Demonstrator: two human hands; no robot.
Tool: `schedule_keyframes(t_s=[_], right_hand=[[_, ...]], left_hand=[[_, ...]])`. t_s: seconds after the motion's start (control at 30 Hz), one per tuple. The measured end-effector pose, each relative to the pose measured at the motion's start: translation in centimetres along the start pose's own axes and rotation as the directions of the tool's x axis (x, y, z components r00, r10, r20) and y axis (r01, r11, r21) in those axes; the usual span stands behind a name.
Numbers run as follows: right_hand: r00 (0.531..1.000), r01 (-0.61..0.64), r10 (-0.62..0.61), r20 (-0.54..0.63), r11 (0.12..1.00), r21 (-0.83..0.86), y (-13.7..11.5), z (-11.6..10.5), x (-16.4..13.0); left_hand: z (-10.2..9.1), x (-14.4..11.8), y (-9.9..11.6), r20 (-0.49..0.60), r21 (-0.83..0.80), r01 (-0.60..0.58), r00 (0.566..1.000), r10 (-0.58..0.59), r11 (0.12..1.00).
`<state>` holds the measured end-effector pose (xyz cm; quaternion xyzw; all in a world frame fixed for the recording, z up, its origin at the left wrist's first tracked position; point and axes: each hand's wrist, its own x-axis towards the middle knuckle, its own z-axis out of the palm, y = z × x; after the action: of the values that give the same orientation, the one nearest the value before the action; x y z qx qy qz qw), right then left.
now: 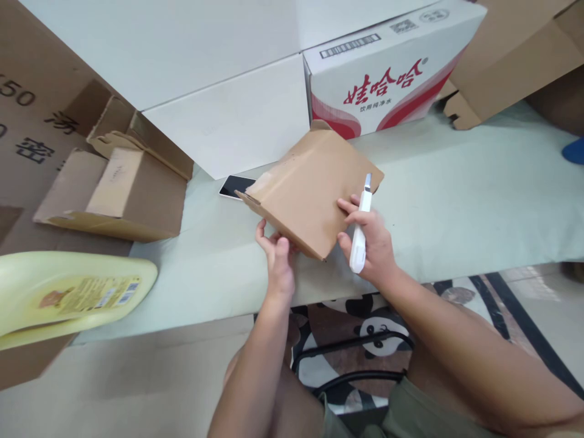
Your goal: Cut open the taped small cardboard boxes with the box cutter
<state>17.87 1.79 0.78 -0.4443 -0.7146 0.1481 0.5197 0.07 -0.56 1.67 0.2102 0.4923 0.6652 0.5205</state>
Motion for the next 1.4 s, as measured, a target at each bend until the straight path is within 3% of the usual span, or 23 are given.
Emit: schedule_keyframes(t_s=[0.2,0.5,0.67,1.13,1.27,1.4], right_hand=[[1.0,0.009,-0.009,0.0,0.988,0.153,0.3,0.0,-0.2],[0.996,-0.046,0.063,-0.059,0.967,0.251,0.4,0.8,-0.5],[0.998,-0.019,0.036,-0.057,0.958,0.286,0.4,0.9,-0.8],[0.993,-0.01,0.055,-0.1,0.917,0.399,0.3,1.2,-0.9],[0.978,-0.146,0.195,-0.068,0.883,0.446,0.6,1.1,-0.8],[0.908,-0.37,0.419,0.004,0.797,0.478,1.2,1.0,-0.3]], left_hand=[[-0.2,1.1,1.4,-0.109,-0.052,-0.189,0.977,0.182,0.981],[-1.9,1.9,2.2,-0.082,0.152,-0.261,0.958,0.276,0.953],[-2.5,2.9,1.7,-0.049,0.158,-0.336,0.937,0.347,0.929],[-2.9,3.5,2.3,-0.182,0.146,-0.177,0.962,0.203,0.973],[-3.2,3.7,2.6,-0.232,0.181,-0.205,0.942,0.244,0.962],[-3.5,3.6,3.0,-0.235,0.183,-0.207,0.94,0.247,0.961]])
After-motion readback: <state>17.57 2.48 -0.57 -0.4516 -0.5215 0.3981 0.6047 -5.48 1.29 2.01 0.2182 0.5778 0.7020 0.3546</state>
